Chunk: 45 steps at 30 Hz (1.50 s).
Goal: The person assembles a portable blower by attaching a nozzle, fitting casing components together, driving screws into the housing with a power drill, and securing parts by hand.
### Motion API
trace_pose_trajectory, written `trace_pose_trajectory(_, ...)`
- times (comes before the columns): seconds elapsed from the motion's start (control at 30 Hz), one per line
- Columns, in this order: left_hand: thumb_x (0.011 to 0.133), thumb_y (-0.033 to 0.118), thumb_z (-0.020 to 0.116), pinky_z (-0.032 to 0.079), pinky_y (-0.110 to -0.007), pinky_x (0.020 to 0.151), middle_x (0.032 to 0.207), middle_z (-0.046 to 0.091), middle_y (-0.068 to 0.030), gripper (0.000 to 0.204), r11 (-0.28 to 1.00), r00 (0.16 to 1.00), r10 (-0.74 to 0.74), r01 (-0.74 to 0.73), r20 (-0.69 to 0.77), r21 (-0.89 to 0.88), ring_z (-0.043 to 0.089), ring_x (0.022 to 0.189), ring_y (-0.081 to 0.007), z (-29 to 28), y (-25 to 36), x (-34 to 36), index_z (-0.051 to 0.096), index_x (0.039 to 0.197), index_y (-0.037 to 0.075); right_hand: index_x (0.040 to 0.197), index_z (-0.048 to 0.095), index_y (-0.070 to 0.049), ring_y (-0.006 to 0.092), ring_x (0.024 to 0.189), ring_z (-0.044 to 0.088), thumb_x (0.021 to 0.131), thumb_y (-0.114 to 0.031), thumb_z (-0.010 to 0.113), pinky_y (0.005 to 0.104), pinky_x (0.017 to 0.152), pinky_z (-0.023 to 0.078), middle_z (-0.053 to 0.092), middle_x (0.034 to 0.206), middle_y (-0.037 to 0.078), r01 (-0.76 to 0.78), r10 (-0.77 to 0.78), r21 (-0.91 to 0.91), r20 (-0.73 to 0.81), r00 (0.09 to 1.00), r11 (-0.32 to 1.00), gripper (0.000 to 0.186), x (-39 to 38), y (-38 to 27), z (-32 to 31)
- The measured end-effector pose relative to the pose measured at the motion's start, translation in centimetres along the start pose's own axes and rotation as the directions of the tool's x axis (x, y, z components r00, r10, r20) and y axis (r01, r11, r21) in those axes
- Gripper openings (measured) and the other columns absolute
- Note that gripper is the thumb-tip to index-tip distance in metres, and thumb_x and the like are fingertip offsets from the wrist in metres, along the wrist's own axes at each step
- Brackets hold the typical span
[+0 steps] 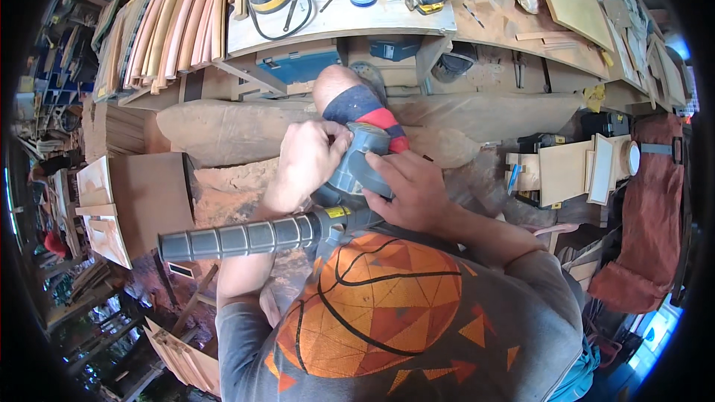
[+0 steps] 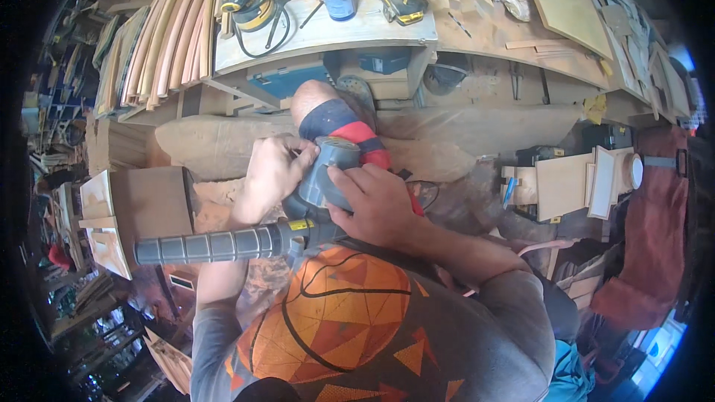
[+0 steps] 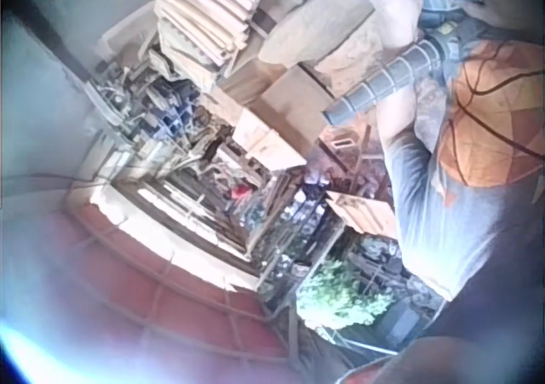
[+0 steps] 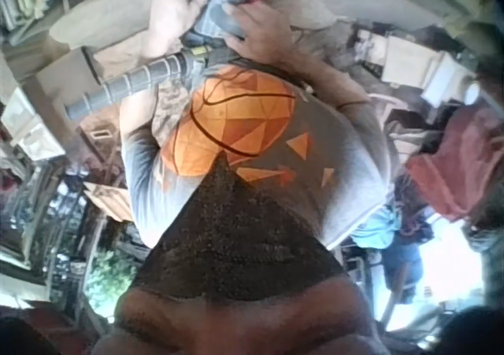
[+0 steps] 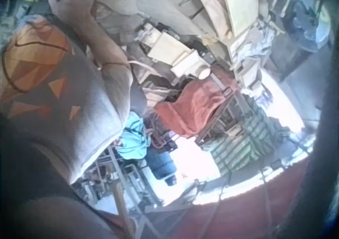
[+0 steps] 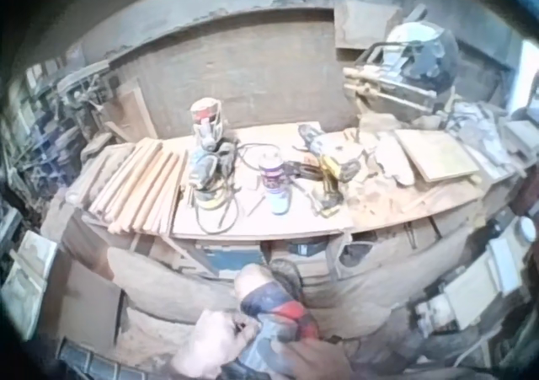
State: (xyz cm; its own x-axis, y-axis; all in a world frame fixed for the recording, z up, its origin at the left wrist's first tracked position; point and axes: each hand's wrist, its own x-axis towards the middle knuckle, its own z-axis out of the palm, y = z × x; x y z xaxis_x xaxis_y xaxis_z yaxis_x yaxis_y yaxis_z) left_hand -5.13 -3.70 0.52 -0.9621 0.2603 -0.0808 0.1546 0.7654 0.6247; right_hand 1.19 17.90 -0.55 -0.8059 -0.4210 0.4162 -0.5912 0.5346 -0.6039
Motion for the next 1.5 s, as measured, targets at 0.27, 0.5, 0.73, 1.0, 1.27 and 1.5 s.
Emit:
trace_pose_trajectory(0.27, 0.082, 0.009, 0.070, 0.059, -0.036, 0.067, 0.104, 0.067, -0.0065, 0.035, 0.672, 0.740, 0.663, -0.655, 0.112, 0.345, 0.065, 0.085, -0.0238, -0.7, -2.7, -1.2, 0.076, 0.116, 0.005, 0.123, 0.065, 0.003, 0.0313, 0.078, 0.064, 0.072, -0.016, 0.083, 0.0416, 0.066, 0.054, 0.066, 0.095, 0.014, 0.030, -0.030, -0.024, 0.022, 0.999, 0.999, 0.058, -0.1, 0.4, 0.1)
trace_pose_trajectory(0.5, 0.097, 0.014, 0.074, 0.060, -0.030, 0.066, 0.098, 0.070, -0.0054, 0.029, 0.908, 0.982, 0.173, -0.128, 0.077, -0.399, 0.067, 0.076, -0.0127, 0.6, -3.9, -0.5, 0.072, 0.121, -0.003, 0.124, 0.065, 0.001, 0.0300, 0.077, 0.063, 0.074, -0.018, 0.081, 0.0409, 0.066, 0.053, 0.066, 0.095, 0.012, 0.055, -0.055, -0.022, 0.002, 0.998, 0.998, 0.056, -0.1, 0.6, -0.1)
trace_pose_trajectory(0.73, 0.096, 0.016, 0.077, 0.059, -0.023, 0.062, 0.085, 0.072, -0.0039, 0.017, 0.656, 0.868, -0.304, 0.490, 0.393, -0.574, 0.067, 0.072, -0.0083, -0.2, -3.3, 1.0, 0.076, 0.102, 0.000, 0.125, 0.065, 0.001, 0.0321, 0.078, 0.065, 0.073, -0.015, 0.083, 0.0415, 0.066, 0.054, 0.068, 0.095, 0.014, 0.019, -0.019, -0.012, -0.019, 1.000, 1.000, 0.057, -0.2, 0.1, 0.1)
trace_pose_trajectory(1.0, 0.084, 0.011, 0.081, 0.055, -0.027, 0.052, 0.068, 0.069, -0.0029, 0.013, 0.767, 0.851, -0.335, 0.495, 0.403, -0.409, 0.066, 0.063, -0.0077, -0.6, -2.5, 1.9, 0.079, 0.091, 0.000, 0.125, 0.066, -0.002, 0.0277, 0.079, 0.063, 0.074, -0.022, 0.082, 0.0394, 0.067, 0.053, 0.067, 0.096, 0.009, 0.022, -0.023, -0.036, -0.010, 1.000, 0.999, 0.057, -0.5, 0.1, 0.5)
trace_pose_trajectory(1.27, 0.086, 0.008, 0.076, 0.059, -0.032, 0.071, 0.082, 0.078, -0.0153, 0.016, 0.998, 0.944, -0.053, 0.059, 0.325, -0.007, 0.074, 0.072, -0.0133, 0.1, -4.3, 2.7, 0.079, 0.099, -0.001, 0.124, 0.066, -0.002, 0.0277, 0.079, 0.063, 0.073, -0.021, 0.083, 0.0393, 0.066, 0.053, 0.067, 0.095, 0.009, 0.062, -0.062, -0.044, -0.009, 0.998, 0.997, 0.057, -0.9, 0.3, -0.1)
trace_pose_trajectory(1.5, 0.091, 0.011, 0.076, 0.059, -0.031, 0.072, 0.086, 0.077, -0.0128, 0.013, 0.832, 0.988, -0.141, 0.152, 0.062, -0.533, 0.074, 0.075, -0.0186, 1.1, -5.3, -1.0, 0.080, 0.101, 0.002, 0.124, 0.067, -0.003, 0.0297, 0.080, 0.065, 0.074, -0.020, 0.083, 0.0407, 0.068, 0.054, 0.066, 0.095, 0.011, -0.017, 0.017, -0.026, 0.015, 1.000, 1.000, 0.055, -0.2, -0.3, 0.1)
